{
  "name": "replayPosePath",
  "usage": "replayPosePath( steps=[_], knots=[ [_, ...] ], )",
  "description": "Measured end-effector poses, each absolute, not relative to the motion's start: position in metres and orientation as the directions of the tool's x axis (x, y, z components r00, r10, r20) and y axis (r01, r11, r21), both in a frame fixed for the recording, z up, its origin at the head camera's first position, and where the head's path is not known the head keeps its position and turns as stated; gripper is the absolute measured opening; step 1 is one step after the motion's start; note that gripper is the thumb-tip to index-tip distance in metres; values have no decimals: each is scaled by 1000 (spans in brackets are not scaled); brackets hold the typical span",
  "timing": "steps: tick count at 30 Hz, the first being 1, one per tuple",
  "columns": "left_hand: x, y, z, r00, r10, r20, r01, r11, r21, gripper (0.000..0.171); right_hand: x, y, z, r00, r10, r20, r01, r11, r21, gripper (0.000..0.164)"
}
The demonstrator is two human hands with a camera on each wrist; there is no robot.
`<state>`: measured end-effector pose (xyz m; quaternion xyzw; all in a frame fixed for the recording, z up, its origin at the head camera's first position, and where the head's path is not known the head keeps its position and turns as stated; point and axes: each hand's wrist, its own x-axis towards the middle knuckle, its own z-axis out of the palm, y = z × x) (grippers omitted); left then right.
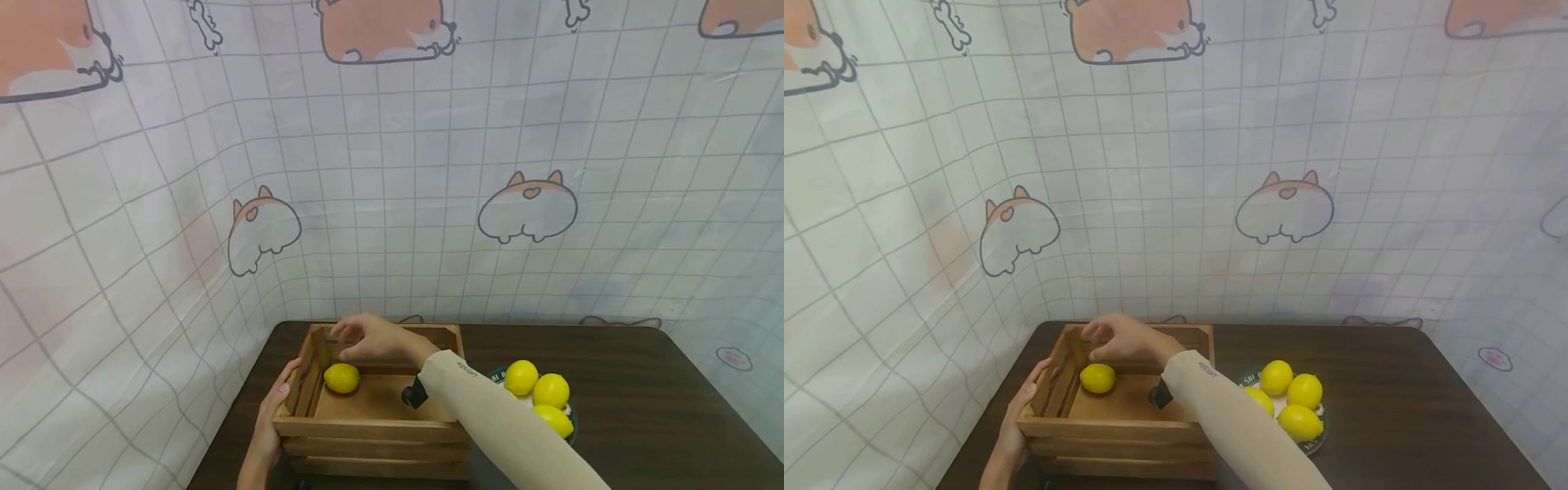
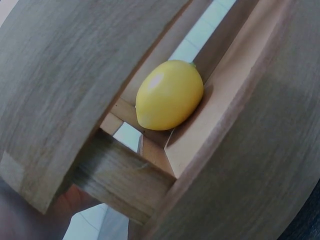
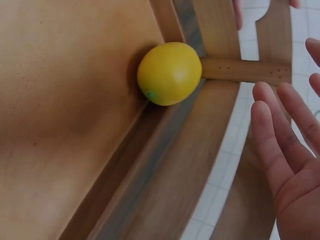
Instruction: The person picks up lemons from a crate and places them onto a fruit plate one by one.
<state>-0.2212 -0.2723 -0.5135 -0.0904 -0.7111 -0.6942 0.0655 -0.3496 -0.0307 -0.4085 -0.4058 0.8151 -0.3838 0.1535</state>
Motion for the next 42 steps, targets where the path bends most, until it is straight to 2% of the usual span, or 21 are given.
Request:
replayPosePath(
  steps=[6,13,24,32,42],
  knots=[
    [-218,-273,-513,-979,32,201,201,13,979,53,-352,-39,-416,-618,-786,11,-516,395,-760,49],
    [-221,-273,-512,-979,25,204,205,25,978,52,-353,-44,-425,-636,-771,-35,-544,480,-688,49],
    [-222,-273,-512,-978,28,206,206,23,978,52,-352,-46,-436,-636,-763,-112,-549,550,-630,48],
    [-220,-274,-512,-980,17,198,198,21,980,52,-353,-50,-444,-632,-751,-194,-533,602,-595,54],
    [-220,-271,-509,-982,24,187,188,33,982,53,-351,-60,-444,-627,-746,-226,-584,642,-497,53]
  ],
)
